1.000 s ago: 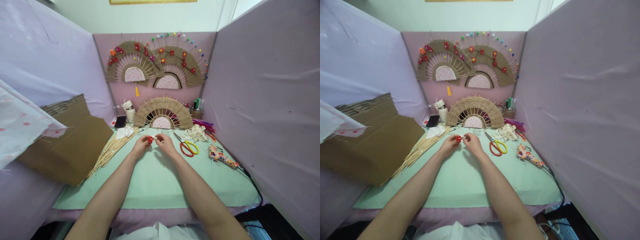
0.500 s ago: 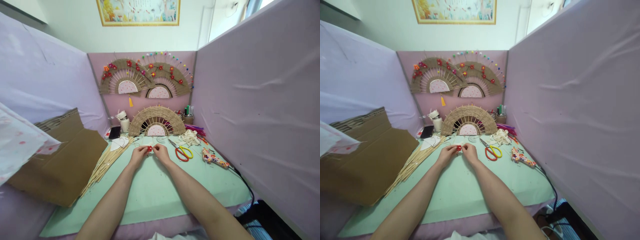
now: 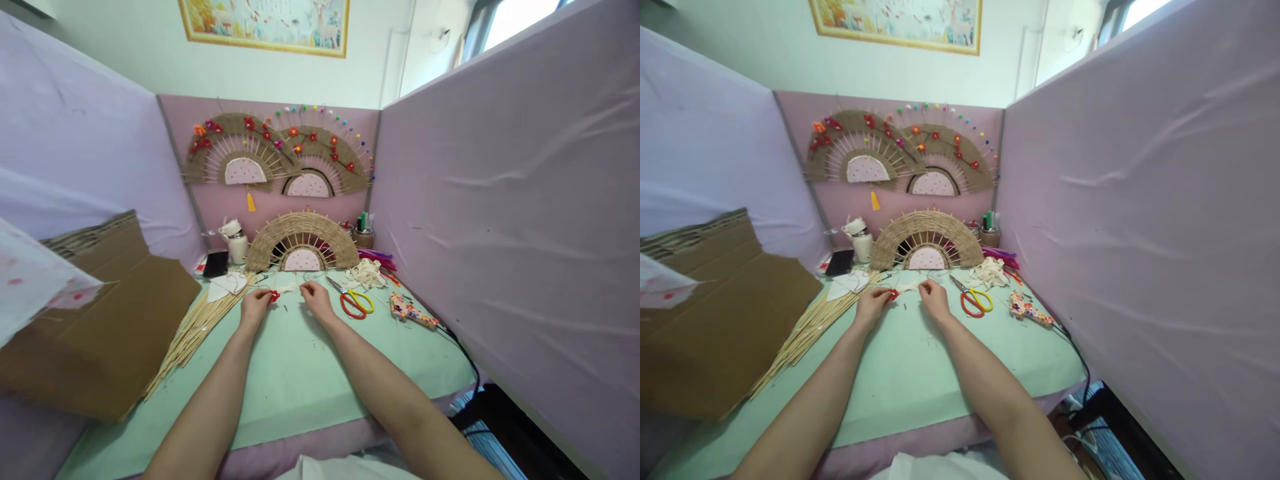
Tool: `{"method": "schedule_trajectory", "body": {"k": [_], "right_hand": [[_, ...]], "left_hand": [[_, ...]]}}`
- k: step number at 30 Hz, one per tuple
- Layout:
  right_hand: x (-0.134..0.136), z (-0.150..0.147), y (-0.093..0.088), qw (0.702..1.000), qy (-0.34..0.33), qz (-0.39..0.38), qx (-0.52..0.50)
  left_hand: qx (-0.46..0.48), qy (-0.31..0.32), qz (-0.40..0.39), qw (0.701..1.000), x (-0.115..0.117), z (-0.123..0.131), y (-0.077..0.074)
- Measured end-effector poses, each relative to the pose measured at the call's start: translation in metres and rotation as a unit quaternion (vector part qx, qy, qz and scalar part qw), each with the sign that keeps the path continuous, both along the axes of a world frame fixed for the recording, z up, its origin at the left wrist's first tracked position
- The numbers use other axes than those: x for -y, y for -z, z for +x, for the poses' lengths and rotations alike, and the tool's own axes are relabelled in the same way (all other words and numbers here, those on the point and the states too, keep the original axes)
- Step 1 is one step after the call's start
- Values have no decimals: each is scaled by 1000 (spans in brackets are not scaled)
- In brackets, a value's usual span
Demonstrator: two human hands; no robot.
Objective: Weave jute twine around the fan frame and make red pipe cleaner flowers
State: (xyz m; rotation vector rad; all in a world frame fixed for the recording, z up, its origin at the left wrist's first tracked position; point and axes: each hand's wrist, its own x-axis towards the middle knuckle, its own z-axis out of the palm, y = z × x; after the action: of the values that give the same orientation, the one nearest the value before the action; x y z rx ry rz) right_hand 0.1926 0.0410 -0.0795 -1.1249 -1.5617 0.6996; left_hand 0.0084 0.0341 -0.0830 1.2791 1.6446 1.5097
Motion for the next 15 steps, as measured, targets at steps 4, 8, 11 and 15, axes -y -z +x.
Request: {"method": "schedule_trajectory", "body": {"k": [4,8,11,15], "right_hand": [[-1,4,-2,1000,4,-11,-16],[-1,6,-8,999,4,-19,-46],[2,10,-27,997,0,-21,-71],[11,26,-71,995,8,11,-101]], "left_hand": [[-125,-34,6,992,0,-15,-2],[-146,-49,-8,988,-1,-23,0],[-131,-63,-11,989,-4,-26,3],[-118,-67,-7,991,-6,-28,4]]}}
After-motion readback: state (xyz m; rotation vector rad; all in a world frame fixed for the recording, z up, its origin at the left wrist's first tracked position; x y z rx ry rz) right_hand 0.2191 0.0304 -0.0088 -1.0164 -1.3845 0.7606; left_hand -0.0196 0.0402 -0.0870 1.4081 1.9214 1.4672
